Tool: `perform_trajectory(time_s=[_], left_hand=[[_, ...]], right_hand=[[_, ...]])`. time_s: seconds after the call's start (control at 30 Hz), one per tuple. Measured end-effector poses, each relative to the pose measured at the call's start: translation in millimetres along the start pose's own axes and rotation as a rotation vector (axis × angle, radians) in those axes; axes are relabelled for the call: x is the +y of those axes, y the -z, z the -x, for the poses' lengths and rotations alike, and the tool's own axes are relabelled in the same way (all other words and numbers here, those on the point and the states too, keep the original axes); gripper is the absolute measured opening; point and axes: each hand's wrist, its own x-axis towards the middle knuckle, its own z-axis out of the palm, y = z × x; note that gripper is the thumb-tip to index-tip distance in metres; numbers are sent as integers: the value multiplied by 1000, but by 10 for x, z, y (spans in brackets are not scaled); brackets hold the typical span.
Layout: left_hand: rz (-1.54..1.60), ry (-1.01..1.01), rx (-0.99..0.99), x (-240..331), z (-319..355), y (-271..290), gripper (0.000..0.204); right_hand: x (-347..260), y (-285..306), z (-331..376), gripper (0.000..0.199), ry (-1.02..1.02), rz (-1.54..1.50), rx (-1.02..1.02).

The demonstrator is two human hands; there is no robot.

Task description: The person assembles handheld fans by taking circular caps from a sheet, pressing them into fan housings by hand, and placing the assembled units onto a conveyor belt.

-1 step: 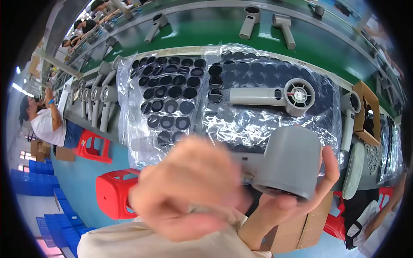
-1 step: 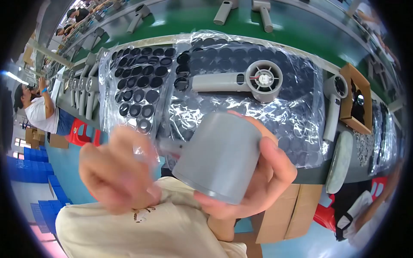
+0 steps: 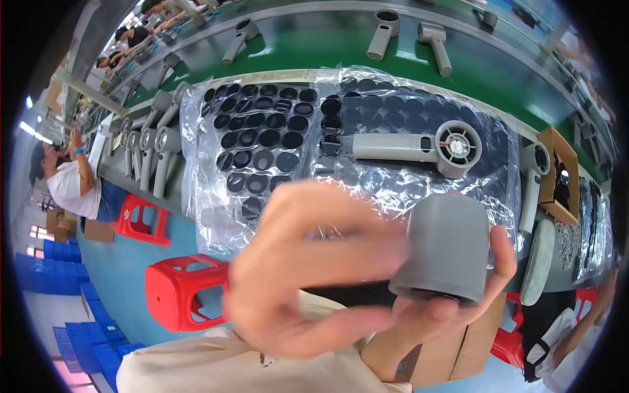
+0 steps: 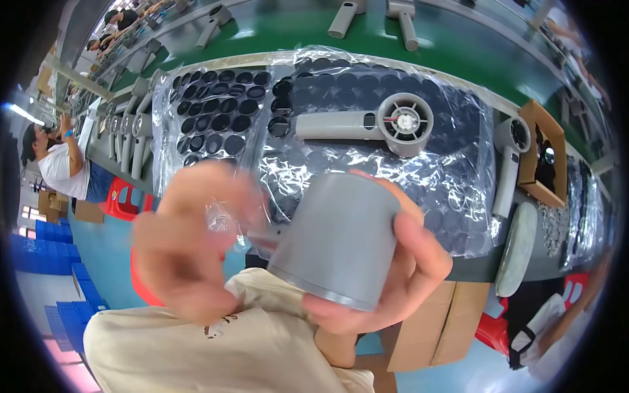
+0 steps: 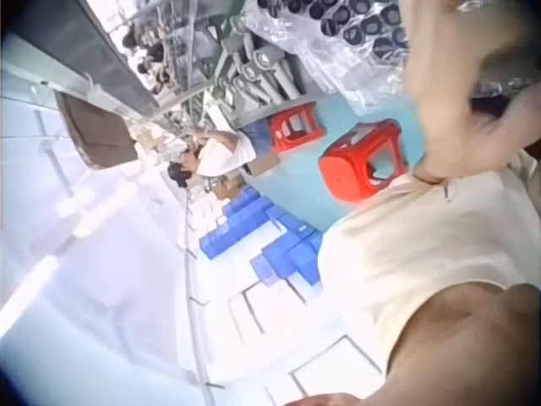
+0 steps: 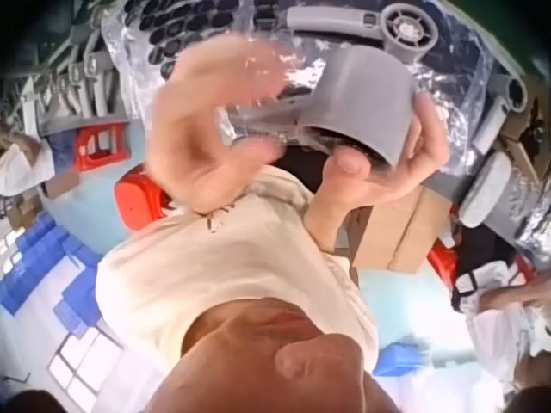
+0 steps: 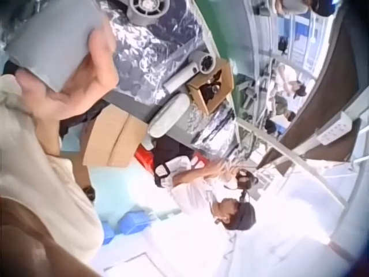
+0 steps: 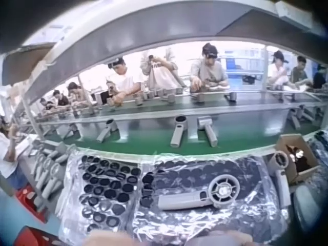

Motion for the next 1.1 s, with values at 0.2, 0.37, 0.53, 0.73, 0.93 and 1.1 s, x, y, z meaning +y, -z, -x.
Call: perform_trajectory(time_s=[0.2,0.37,0.53,0.73,0.93,1.1], left_hand=[[129,-200,175,-216,-16,-511,56],[150,-255,376,-194,13,-606,55],[149,-269,428,-269,43,-615,54],[41,-265,552,-213,72,-698,52],[382,-56,506,-320,152,-697,49],[497,27,467,-218,103,-656,55]], right_hand=[[145,-192,151,63,105,199,127],[109,-224,195,60,8,174,76],[138,-302,173,58,119,108,7],[-39,-323,212,58,-20,80,-18],[-44,-217,139,68,-167,220,-85],[-249,-260,87,79,-351,59,-75]])
